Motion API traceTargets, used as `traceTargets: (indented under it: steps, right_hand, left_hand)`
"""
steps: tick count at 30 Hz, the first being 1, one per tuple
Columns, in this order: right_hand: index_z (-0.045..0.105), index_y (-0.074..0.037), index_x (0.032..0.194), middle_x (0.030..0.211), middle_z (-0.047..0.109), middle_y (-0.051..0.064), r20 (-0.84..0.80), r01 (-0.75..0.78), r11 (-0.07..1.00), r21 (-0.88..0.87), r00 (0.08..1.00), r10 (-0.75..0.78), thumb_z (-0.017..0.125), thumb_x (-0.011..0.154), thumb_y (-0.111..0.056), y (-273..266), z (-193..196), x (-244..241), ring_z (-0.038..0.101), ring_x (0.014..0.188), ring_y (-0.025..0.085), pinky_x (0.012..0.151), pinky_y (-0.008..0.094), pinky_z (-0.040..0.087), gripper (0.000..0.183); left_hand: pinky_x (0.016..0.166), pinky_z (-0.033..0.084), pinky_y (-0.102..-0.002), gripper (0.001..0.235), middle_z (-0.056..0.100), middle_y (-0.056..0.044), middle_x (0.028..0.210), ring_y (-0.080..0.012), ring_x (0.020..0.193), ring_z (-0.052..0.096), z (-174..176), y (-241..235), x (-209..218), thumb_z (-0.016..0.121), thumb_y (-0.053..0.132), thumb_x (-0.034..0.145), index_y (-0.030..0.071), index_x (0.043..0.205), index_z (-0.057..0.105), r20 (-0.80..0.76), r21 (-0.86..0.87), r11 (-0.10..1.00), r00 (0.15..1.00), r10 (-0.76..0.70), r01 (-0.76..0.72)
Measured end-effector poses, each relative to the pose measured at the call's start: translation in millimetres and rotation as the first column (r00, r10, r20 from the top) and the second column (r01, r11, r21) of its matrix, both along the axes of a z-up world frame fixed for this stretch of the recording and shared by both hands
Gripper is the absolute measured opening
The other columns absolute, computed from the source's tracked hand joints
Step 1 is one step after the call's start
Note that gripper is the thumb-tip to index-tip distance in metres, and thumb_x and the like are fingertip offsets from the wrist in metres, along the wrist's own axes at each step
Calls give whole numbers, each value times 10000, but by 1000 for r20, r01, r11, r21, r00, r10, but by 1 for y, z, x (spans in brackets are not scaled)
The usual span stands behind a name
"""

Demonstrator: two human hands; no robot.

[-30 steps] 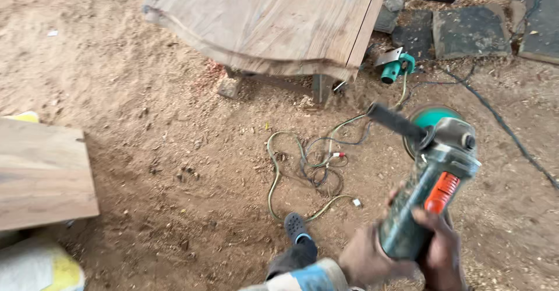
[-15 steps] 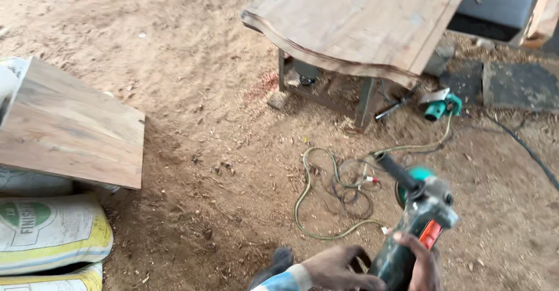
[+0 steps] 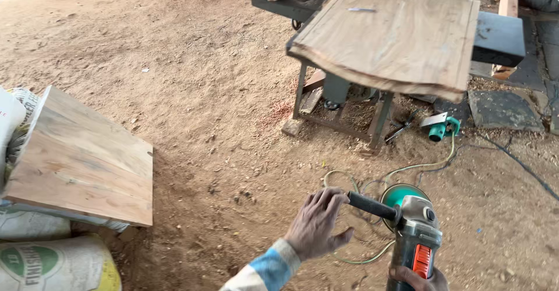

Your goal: The person uses an angle grinder with a sanding disc to smooth the curved edge of a large wooden tabletop. They move the tool along the perimeter, generating sawdust while shaping the wood.

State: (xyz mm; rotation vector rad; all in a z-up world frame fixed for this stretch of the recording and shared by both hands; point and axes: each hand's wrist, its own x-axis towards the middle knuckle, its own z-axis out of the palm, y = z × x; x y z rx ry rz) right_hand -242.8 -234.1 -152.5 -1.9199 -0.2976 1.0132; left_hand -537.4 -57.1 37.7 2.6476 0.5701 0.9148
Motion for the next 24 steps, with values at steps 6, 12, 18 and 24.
traceTargets:
  steps: [6,12,18,24]
  right_hand:
    - [717,55,1072,808,759,210,-108,13,1000,23,994,-11,855,542,-98,2,-19,-139,727,716,351,721,469,599,569]
    - [711,81,1059,807,748,185,-52,-39,999,-3,998,38,901,562,-89,14,0,-224,737,742,305,728,412,600,559]
    - [699,78,1043,758,721,184,-23,-74,997,18,997,74,848,556,-159,20,71,-279,688,669,303,656,419,551,562]
    - [705,76,1017,744,718,180,51,-54,993,101,998,49,847,537,-189,30,113,-302,686,647,294,615,415,546,567]
  left_hand:
    - [892,501,-504,584,588,-135,1123,-330,1017,631,-4,35,-118,573,581,970,70,1246,507,-27,-52,995,996,-87,86]
    - [678,544,-458,520,565,-62,881,-225,802,621,5,56,-178,593,641,927,124,898,639,-345,-122,992,937,-44,1]
    - [627,568,-429,547,622,-27,708,-224,667,675,25,73,-190,630,684,854,138,818,636,-511,-327,945,840,-183,7]
    - [610,600,-415,361,708,-98,671,-245,609,720,33,97,-168,742,480,737,132,828,716,-535,-574,819,753,-383,8]
